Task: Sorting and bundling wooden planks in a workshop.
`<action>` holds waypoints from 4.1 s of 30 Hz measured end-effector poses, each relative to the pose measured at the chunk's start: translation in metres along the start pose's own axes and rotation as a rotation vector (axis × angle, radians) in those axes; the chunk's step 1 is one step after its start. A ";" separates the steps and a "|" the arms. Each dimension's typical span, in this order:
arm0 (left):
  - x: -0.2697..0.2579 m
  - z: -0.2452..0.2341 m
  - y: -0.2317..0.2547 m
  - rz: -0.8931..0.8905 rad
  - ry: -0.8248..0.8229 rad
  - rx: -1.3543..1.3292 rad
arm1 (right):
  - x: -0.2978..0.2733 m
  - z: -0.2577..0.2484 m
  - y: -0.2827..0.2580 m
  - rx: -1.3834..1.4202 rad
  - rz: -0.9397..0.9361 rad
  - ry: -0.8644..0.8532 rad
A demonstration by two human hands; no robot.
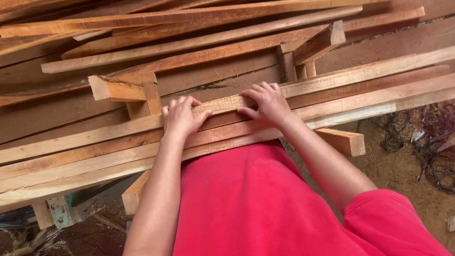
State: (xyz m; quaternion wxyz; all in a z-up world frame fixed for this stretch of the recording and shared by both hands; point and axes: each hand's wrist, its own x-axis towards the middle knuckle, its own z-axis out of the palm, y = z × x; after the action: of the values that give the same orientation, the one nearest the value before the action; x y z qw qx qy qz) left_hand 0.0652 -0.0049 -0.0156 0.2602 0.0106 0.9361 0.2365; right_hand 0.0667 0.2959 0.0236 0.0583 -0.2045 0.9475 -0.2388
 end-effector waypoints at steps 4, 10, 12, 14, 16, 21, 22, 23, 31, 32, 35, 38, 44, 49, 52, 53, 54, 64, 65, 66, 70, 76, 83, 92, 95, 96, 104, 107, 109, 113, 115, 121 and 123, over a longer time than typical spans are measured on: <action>-0.011 -0.008 0.001 -0.093 -0.057 0.050 | 0.001 -0.016 -0.014 -0.007 0.032 -0.072; -0.013 -0.004 0.003 -0.051 0.059 0.078 | 0.011 -0.014 -0.011 -0.017 0.033 -0.135; -0.014 0.006 0.000 -0.012 0.112 0.063 | 0.011 0.004 0.000 -0.022 0.035 -0.121; -0.012 0.002 0.001 -0.015 0.086 0.069 | 0.014 0.010 -0.003 -0.036 0.050 -0.128; -0.020 -0.011 0.007 -0.031 0.063 0.074 | 0.014 0.003 -0.014 -0.046 0.053 -0.140; -0.010 -0.004 0.003 -0.031 0.002 0.014 | 0.012 -0.007 -0.021 0.123 0.081 -0.109; -0.010 -0.002 0.003 -0.030 -0.001 0.012 | 0.010 -0.005 -0.021 0.121 0.083 -0.112; -0.009 -0.001 0.002 -0.037 0.002 0.000 | 0.010 -0.003 -0.022 0.113 0.079 -0.099; -0.013 0.010 0.003 0.029 0.075 0.088 | 0.012 0.005 -0.024 -0.003 -0.037 -0.014; -0.016 0.012 0.005 0.033 0.096 0.060 | 0.011 0.007 -0.022 0.030 -0.026 -0.028; -0.018 0.014 0.006 0.043 0.114 0.056 | 0.009 0.005 -0.021 0.088 -0.006 -0.070; -0.021 0.015 0.006 0.028 0.109 0.076 | 0.003 0.000 -0.028 0.118 0.004 -0.094; -0.011 0.012 0.021 0.000 0.112 0.071 | 0.011 -0.005 -0.033 0.078 0.011 -0.109; -0.013 0.009 0.029 0.005 0.071 0.115 | 0.014 -0.008 -0.034 0.074 0.042 -0.139; -0.017 0.016 0.026 0.053 0.171 0.166 | 0.015 -0.006 -0.038 0.052 0.041 -0.169; -0.022 0.018 0.027 0.115 0.255 0.210 | 0.013 -0.002 -0.040 0.010 0.045 -0.158; -0.027 0.021 0.028 0.176 0.340 0.255 | 0.012 0.001 -0.041 -0.032 0.050 -0.148; -0.029 0.029 0.024 0.246 0.475 0.293 | 0.002 0.014 -0.035 -0.082 0.023 -0.071; -0.029 0.028 0.025 0.246 0.486 0.293 | 0.003 0.015 -0.035 -0.087 0.013 -0.052; -0.030 0.027 0.025 0.245 0.496 0.294 | 0.003 0.017 -0.036 -0.093 0.003 -0.032; -0.032 0.026 0.027 0.251 0.508 0.314 | 0.004 0.019 -0.038 -0.153 -0.016 0.032; -0.028 0.032 0.025 0.238 0.519 0.315 | 0.004 0.025 -0.035 -0.165 -0.054 0.099; -0.028 0.039 0.021 0.261 0.532 0.329 | 0.001 0.021 -0.037 -0.173 -0.064 0.112; -0.040 0.020 0.031 0.374 0.574 0.350 | 0.030 0.010 -0.027 -0.124 0.096 -0.237; -0.038 0.035 0.024 0.400 0.600 0.394 | 0.022 0.017 -0.023 -0.121 0.064 -0.229; -0.032 0.039 0.019 0.398 0.612 0.387 | 0.022 0.021 -0.022 -0.120 0.031 -0.175; -0.026 0.038 0.019 0.373 0.582 0.398 | 0.073 0.001 -0.023 -0.207 0.169 -0.692; -0.036 0.029 0.025 0.345 0.536 0.373 | 0.076 0.000 -0.027 -0.101 0.231 -0.812; -0.038 0.024 0.026 0.341 0.529 0.371 | 0.080 0.004 -0.026 -0.093 0.241 -0.840; -0.035 0.030 0.024 0.363 0.521 0.332 | 0.073 -0.003 -0.027 -0.066 0.211 -0.857; -0.031 0.029 0.024 0.373 0.536 0.333 | 0.074 -0.015 -0.033 -0.061 0.198 -0.823; -0.031 0.029 0.023 0.357 0.537 0.331 | 0.054 -0.017 -0.039 -0.090 0.073 -0.542; -0.036 0.029 0.024 0.342 0.491 0.325 | 0.035 0.006 -0.033 -0.166 -0.065 -0.252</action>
State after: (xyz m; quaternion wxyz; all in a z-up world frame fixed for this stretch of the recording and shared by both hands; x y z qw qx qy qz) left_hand 0.1083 0.0239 -0.0095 -0.0213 0.1516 0.9809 0.1197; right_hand 0.0481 0.2523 0.0335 0.1518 -0.2675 0.9420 -0.1341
